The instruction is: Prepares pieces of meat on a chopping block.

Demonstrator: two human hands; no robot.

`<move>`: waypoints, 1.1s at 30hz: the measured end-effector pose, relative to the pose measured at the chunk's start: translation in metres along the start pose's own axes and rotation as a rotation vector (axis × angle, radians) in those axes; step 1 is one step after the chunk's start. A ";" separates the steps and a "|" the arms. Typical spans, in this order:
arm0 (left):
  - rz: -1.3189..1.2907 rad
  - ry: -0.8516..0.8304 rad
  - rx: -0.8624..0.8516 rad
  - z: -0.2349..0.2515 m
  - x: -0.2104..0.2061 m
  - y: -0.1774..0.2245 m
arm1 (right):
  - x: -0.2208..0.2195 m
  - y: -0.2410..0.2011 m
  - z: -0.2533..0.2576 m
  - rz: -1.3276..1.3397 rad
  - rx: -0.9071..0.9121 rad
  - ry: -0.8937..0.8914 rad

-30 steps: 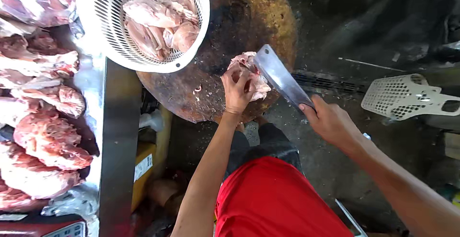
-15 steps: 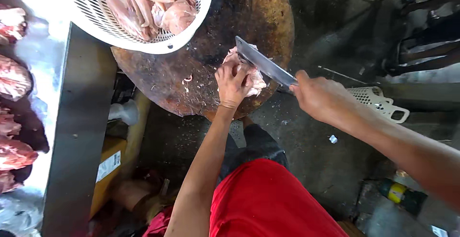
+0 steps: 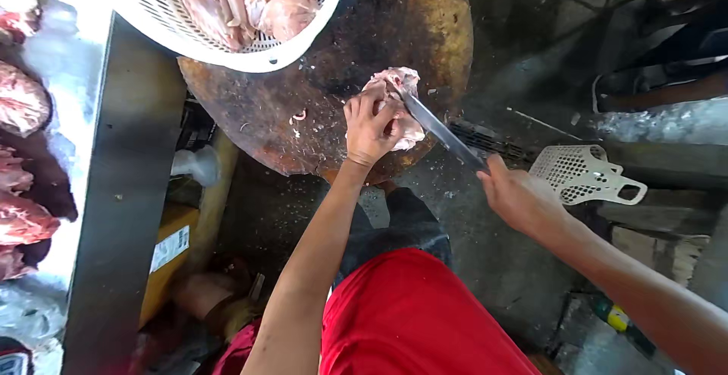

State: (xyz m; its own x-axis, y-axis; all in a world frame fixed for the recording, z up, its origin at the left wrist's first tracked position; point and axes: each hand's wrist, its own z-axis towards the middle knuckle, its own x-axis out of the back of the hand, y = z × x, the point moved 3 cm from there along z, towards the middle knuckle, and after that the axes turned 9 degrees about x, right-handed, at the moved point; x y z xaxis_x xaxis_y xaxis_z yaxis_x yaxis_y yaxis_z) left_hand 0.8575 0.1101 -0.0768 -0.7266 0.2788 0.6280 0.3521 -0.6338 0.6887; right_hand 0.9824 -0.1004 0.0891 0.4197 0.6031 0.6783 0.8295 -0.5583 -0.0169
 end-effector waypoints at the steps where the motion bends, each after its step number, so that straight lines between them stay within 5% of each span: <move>1: -0.013 -0.021 0.002 -0.001 0.002 0.003 | -0.002 0.002 -0.002 0.023 0.005 -0.016; 7: 0.054 -0.099 0.232 -0.007 0.018 0.043 | -0.024 0.001 0.006 0.230 0.112 0.133; 11: 0.083 -0.091 0.317 -0.013 0.009 0.052 | 0.009 -0.009 0.010 0.384 0.143 -0.001; 20: -0.212 0.120 0.527 -0.003 -0.007 0.031 | 0.052 -0.007 0.006 0.083 0.229 0.026; 33: 0.133 0.153 0.419 -0.003 -0.012 0.035 | 0.038 -0.043 0.009 0.067 0.077 0.010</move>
State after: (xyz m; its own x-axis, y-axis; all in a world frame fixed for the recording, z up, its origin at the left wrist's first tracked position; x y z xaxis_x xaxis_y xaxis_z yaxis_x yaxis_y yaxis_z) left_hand 0.8764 0.0825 -0.0616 -0.7261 0.0854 0.6822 0.6337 -0.3017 0.7123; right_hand 0.9661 -0.0484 0.1091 0.4718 0.5599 0.6811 0.8256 -0.5517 -0.1184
